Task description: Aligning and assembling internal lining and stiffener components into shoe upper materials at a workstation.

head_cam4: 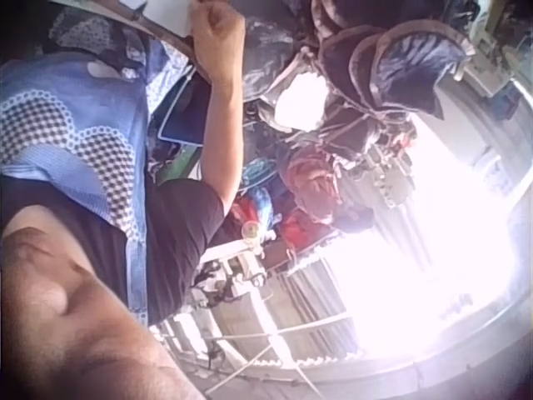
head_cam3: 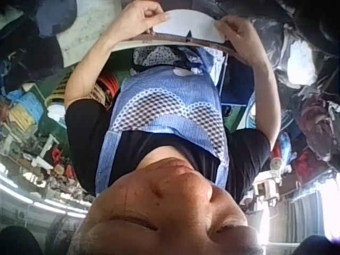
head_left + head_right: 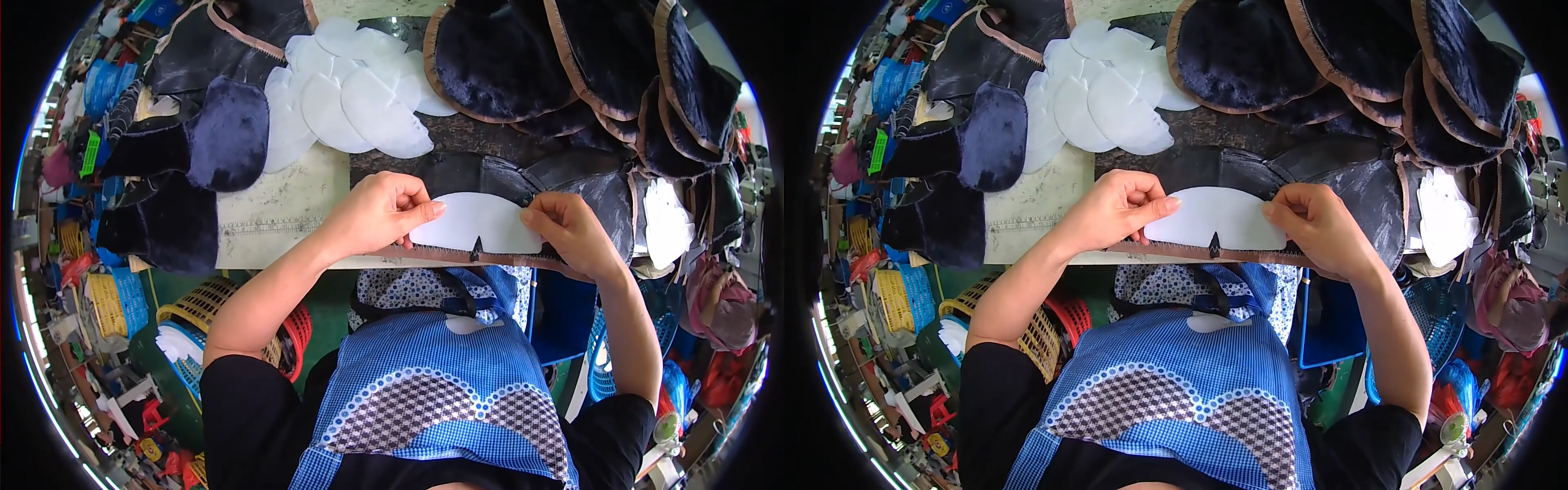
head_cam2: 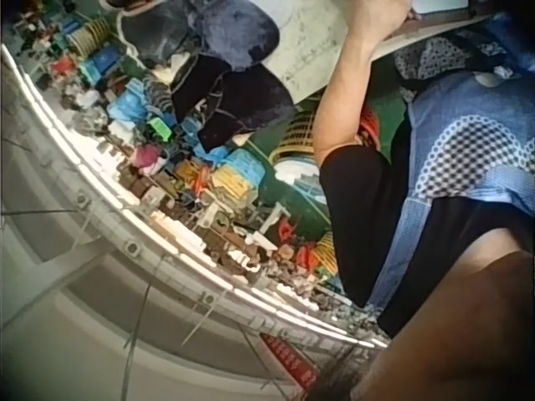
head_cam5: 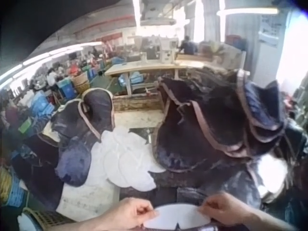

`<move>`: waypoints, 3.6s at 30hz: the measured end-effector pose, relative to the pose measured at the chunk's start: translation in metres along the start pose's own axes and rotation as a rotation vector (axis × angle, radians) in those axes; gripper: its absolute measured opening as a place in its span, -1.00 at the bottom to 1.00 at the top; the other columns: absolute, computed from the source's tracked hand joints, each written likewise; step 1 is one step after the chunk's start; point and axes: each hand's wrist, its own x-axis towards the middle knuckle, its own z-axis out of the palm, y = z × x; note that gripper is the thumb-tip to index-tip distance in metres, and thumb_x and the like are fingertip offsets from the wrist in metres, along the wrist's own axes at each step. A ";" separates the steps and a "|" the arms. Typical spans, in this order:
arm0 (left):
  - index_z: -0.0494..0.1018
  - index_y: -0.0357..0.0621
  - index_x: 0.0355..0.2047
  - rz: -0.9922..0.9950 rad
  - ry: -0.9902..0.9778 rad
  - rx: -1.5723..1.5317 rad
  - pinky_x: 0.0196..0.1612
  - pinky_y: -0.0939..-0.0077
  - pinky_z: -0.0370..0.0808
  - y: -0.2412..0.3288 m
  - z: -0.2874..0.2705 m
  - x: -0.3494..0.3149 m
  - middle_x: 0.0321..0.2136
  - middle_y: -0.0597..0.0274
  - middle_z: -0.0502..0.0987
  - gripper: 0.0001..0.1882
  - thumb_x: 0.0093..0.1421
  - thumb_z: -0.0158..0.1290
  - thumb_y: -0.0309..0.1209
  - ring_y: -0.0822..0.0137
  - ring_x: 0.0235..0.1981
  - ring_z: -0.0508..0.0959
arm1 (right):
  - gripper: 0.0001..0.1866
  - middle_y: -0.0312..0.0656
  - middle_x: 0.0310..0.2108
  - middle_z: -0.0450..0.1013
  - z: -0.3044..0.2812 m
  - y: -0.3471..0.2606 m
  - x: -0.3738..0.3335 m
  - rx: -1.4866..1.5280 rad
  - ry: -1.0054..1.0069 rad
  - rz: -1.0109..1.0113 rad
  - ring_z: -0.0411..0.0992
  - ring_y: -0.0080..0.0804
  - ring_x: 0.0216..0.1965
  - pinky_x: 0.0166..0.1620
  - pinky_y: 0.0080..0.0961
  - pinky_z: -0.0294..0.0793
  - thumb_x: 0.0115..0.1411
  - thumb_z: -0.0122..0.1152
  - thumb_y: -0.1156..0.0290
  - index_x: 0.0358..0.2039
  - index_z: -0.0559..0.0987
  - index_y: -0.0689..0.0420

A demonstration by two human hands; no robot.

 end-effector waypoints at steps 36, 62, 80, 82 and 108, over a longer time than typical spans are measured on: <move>0.66 -0.14 -0.17 1.095 0.574 0.841 -0.33 0.45 0.63 0.018 0.046 0.026 -0.32 0.29 0.66 -0.60 -0.12 0.28 -0.55 0.25 -0.31 0.68 | -0.54 -0.12 -0.28 0.63 0.081 0.001 0.001 -0.559 0.717 -0.592 0.62 -0.24 -0.20 -0.14 -0.38 0.60 -0.03 0.37 0.49 -0.05 0.59 0.29; 0.58 -0.29 -0.17 0.532 0.013 0.467 -0.34 0.41 0.48 0.075 -0.018 0.026 -0.45 0.17 0.61 -0.75 0.38 0.13 -0.30 0.35 -0.44 0.57 | -0.68 -0.03 -0.32 0.60 0.026 -0.025 -0.068 -0.027 0.315 -0.686 0.61 -0.15 -0.29 -0.23 -0.37 0.61 0.10 0.49 0.36 -0.21 0.64 0.29; 0.38 -0.15 -0.51 0.612 0.494 0.828 -0.33 0.20 0.57 0.030 0.087 -0.021 -0.32 0.11 0.45 -0.38 -0.02 0.36 0.16 -0.04 -0.13 0.50 | -0.25 0.00 0.33 0.28 0.120 0.008 -0.054 1.454 -0.106 0.002 0.24 -0.18 0.37 0.43 -0.17 0.16 0.52 -0.33 -0.15 0.37 0.23 0.29; 0.37 -0.15 -0.52 0.690 0.540 0.800 -0.28 0.16 0.58 0.026 0.089 -0.022 -0.32 0.10 0.45 -0.49 0.07 0.31 0.02 -0.06 -0.11 0.51 | -0.21 0.06 0.36 0.25 0.122 0.017 -0.054 1.412 -0.150 0.000 0.21 -0.10 0.40 0.46 -0.11 0.10 0.50 -0.34 -0.18 0.40 0.19 0.29; 0.64 -0.10 0.03 0.886 0.322 0.891 -0.01 0.45 0.66 -0.029 0.064 -0.016 0.06 0.35 0.59 -0.47 -0.04 0.19 -0.57 0.24 0.12 0.55 | -0.37 0.02 0.30 0.37 0.100 0.041 -0.060 1.995 0.112 0.160 0.36 -0.13 0.31 0.37 -0.19 0.34 0.54 -0.26 0.02 0.33 0.32 0.29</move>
